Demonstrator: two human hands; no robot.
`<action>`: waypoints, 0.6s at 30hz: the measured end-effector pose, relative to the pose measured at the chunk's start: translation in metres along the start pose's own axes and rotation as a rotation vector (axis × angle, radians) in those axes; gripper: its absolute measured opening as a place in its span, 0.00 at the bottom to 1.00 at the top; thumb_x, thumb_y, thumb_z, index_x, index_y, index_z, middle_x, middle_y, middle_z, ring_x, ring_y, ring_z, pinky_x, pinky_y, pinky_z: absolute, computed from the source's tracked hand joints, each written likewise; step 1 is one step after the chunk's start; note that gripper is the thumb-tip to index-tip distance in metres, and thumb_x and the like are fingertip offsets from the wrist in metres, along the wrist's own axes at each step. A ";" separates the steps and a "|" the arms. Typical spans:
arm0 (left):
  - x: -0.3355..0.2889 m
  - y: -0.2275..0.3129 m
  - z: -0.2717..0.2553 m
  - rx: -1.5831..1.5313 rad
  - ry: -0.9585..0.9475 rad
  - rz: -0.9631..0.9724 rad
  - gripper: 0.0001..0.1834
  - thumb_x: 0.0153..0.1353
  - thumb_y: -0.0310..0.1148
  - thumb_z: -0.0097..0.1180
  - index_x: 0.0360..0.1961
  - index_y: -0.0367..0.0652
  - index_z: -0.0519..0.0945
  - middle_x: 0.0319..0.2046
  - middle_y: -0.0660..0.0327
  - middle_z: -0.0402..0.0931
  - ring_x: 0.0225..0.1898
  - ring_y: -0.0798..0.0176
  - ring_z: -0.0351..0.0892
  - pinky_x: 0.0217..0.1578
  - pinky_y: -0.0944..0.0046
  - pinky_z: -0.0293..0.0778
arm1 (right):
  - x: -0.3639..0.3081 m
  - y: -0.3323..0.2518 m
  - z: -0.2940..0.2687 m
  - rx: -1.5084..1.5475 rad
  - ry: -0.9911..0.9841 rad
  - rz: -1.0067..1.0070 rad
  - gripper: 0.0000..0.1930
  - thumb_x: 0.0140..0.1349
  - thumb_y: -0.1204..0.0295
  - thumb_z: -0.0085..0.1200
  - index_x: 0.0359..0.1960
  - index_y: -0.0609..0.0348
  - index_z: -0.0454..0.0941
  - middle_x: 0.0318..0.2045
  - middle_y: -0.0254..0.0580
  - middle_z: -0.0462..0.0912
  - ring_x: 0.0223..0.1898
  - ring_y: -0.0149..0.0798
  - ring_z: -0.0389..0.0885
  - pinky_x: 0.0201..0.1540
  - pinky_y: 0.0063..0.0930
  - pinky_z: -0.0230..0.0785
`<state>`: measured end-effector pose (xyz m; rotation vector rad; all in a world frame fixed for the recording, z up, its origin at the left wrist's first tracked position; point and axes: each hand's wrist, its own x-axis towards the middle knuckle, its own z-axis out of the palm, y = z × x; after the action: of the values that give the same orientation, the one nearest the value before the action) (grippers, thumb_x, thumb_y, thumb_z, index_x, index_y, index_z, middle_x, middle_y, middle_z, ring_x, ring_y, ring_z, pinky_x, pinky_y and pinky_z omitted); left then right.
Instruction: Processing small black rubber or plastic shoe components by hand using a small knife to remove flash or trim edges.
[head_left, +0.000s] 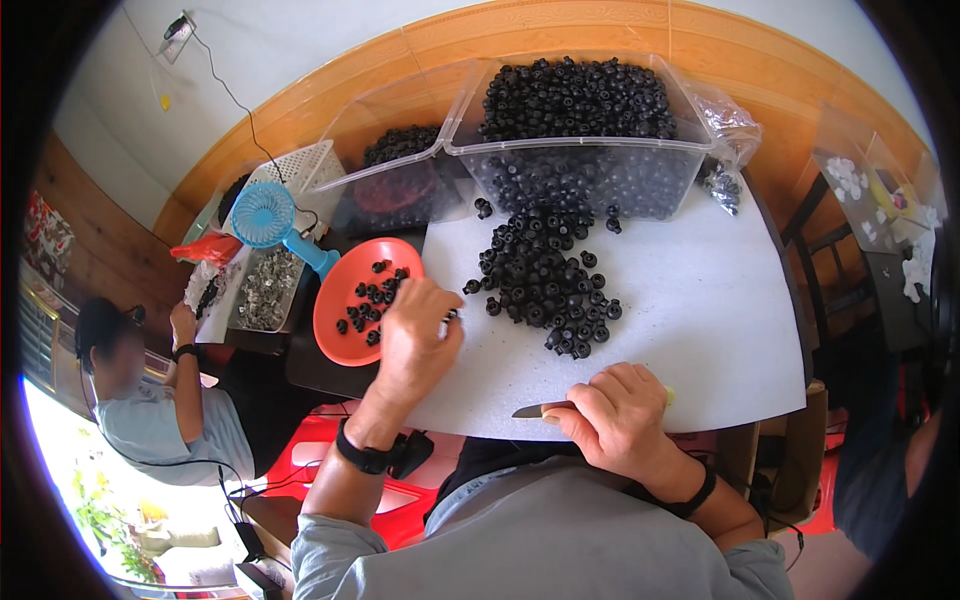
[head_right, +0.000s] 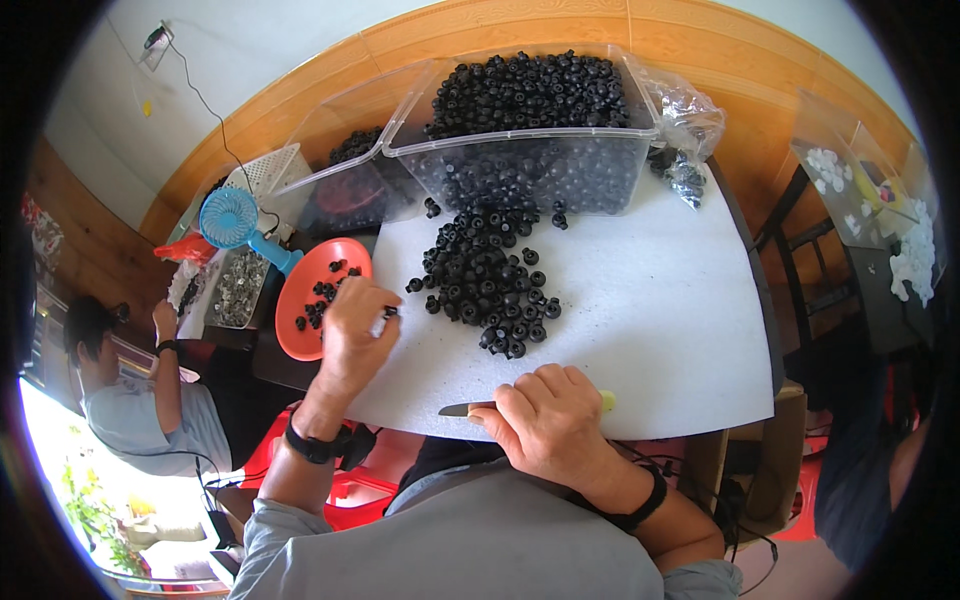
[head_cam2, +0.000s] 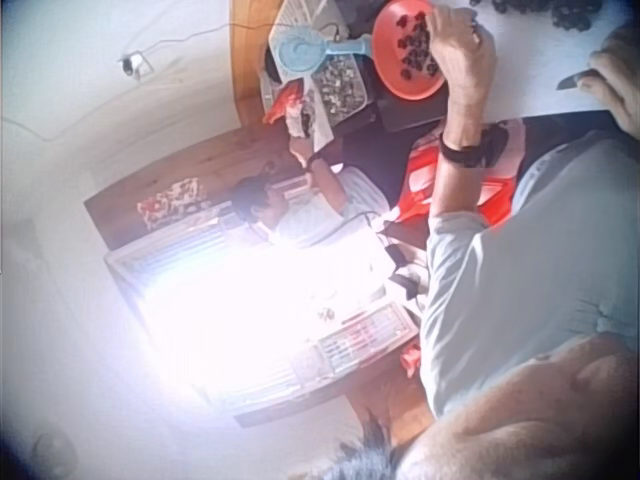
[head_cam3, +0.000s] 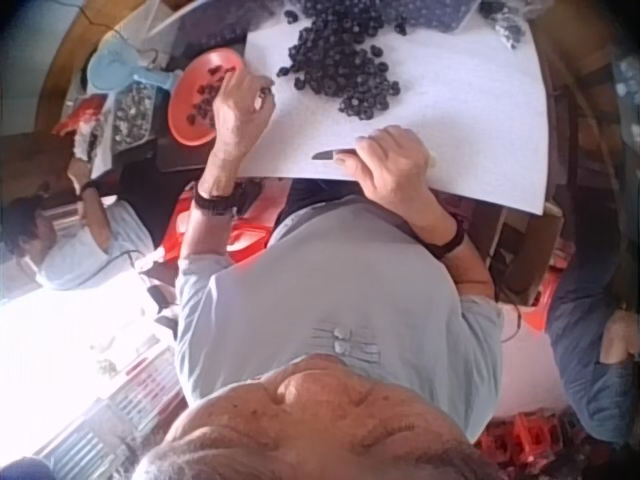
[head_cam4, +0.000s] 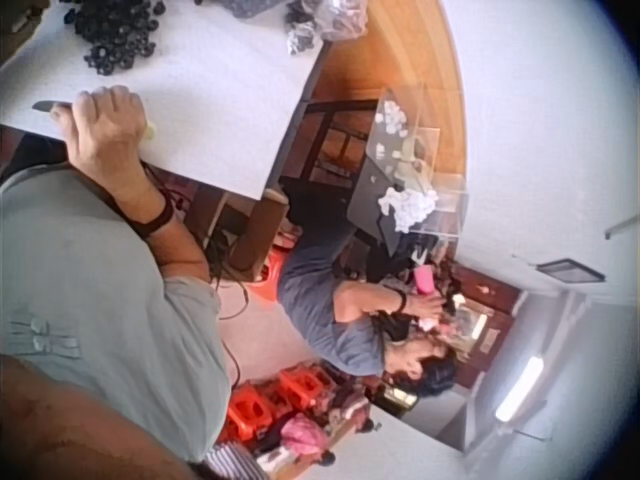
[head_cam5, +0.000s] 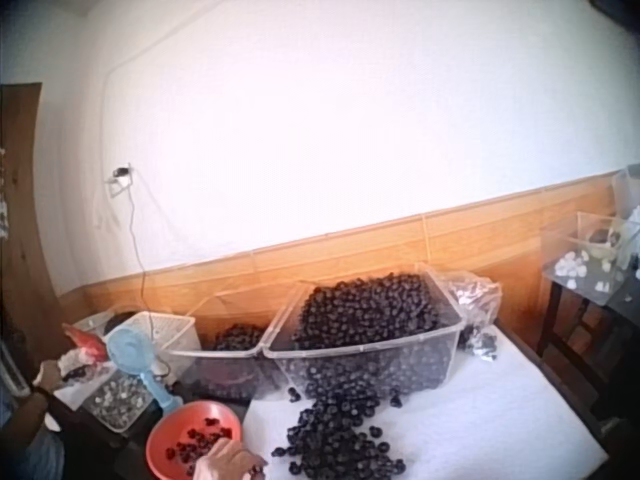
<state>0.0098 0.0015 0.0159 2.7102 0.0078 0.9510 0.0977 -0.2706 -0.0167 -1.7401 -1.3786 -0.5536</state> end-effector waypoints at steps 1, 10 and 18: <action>0.001 -0.002 -0.010 0.078 0.038 -0.018 0.13 0.49 0.15 0.66 0.36 0.39 0.84 0.31 0.54 0.77 0.37 0.46 0.79 0.40 0.50 0.77 | 0.000 0.000 0.000 0.001 0.001 0.001 0.14 0.59 0.63 0.73 0.29 0.54 0.79 0.23 0.33 0.73 0.26 0.41 0.73 0.29 0.37 0.62; 0.016 0.002 -0.013 0.109 -0.215 -0.132 0.43 0.51 0.14 0.56 0.72 0.48 0.73 0.66 0.43 0.72 0.67 0.35 0.70 0.66 0.47 0.72 | 0.000 -0.001 0.000 -0.028 0.005 -0.011 0.14 0.59 0.63 0.73 0.29 0.54 0.78 0.23 0.33 0.73 0.26 0.41 0.73 0.30 0.37 0.62; 0.023 0.019 0.022 0.123 -0.388 0.003 0.41 0.53 0.15 0.54 0.73 0.41 0.71 0.63 0.40 0.73 0.60 0.37 0.74 0.61 0.43 0.74 | 0.001 -0.002 -0.002 -0.015 -0.013 -0.008 0.14 0.57 0.65 0.74 0.31 0.55 0.80 0.24 0.33 0.74 0.27 0.41 0.74 0.30 0.36 0.63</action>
<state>0.0402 -0.0200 0.0184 2.9623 -0.0142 0.4245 0.0965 -0.2715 -0.0145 -1.7545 -1.3942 -0.5590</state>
